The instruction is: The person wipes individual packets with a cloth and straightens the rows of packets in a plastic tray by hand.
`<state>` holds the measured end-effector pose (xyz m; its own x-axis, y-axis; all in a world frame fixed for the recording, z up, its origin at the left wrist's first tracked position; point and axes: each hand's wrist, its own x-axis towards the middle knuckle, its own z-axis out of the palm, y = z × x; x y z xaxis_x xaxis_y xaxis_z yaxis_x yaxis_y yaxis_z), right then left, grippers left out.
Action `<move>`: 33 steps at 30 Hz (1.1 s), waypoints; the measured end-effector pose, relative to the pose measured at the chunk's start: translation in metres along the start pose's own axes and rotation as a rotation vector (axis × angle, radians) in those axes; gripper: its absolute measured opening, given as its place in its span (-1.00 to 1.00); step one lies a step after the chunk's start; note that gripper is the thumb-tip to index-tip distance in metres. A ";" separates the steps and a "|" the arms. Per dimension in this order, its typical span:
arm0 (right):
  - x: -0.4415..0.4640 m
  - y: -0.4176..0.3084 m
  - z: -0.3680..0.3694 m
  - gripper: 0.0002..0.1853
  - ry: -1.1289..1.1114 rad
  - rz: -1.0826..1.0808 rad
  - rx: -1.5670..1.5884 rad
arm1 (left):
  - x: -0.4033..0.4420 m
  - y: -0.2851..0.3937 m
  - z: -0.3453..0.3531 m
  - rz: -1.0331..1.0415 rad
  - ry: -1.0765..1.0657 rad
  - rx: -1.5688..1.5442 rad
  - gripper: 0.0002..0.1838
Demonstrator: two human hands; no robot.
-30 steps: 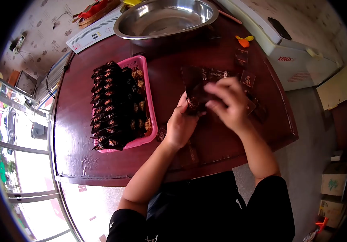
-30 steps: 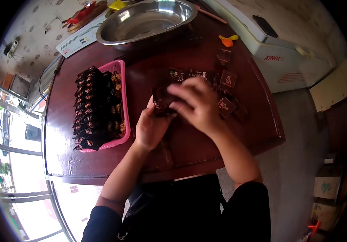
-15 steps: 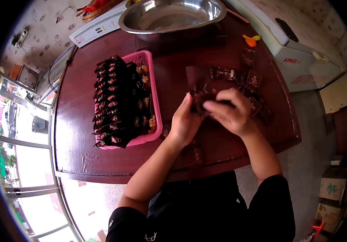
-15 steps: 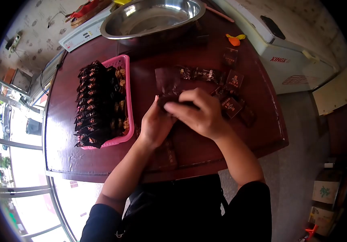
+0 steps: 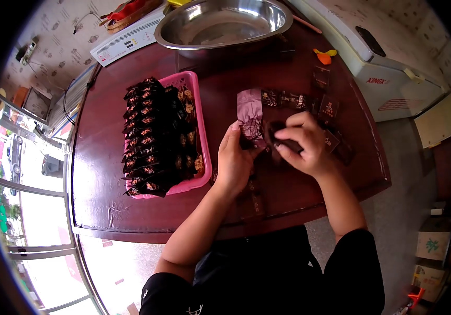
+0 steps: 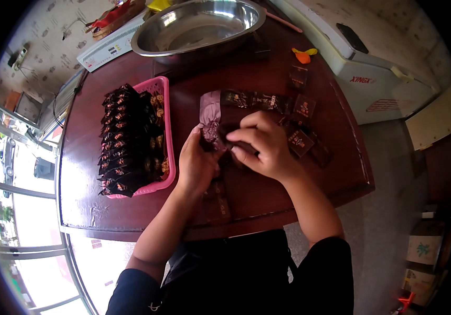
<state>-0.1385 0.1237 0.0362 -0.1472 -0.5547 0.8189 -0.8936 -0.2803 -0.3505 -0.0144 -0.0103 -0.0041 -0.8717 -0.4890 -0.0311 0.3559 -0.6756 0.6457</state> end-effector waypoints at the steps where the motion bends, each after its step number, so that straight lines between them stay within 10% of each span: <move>1: -0.002 -0.002 0.004 -0.63 -0.072 0.001 0.019 | -0.002 0.001 0.003 -0.006 0.002 -0.002 -0.65; 8: -0.005 -0.006 0.011 -0.54 -0.202 0.022 0.148 | -0.007 -0.001 0.012 -0.079 0.015 0.015 -0.71; 14: -0.003 0.010 0.006 -0.69 0.166 0.113 -0.016 | -0.008 0.010 0.005 -0.286 -0.167 -0.151 -0.78; 20: -0.003 -0.011 0.009 -0.57 -0.190 -0.066 0.121 | -0.005 0.003 0.010 -0.266 0.105 -0.054 -0.65; 28: -0.004 0.004 0.003 -0.70 0.211 0.111 0.051 | -0.009 0.006 0.007 -0.486 -0.239 -0.283 -0.77; 33: -0.007 -0.012 0.023 -0.54 -0.074 -0.009 0.011 | -0.015 0.002 0.016 -0.335 0.004 -0.190 -0.70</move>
<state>-0.1175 0.1128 0.0240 -0.1070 -0.6083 0.7865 -0.8901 -0.2938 -0.3483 -0.0058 0.0046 0.0094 -0.9492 -0.2252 -0.2197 0.1075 -0.8884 0.4464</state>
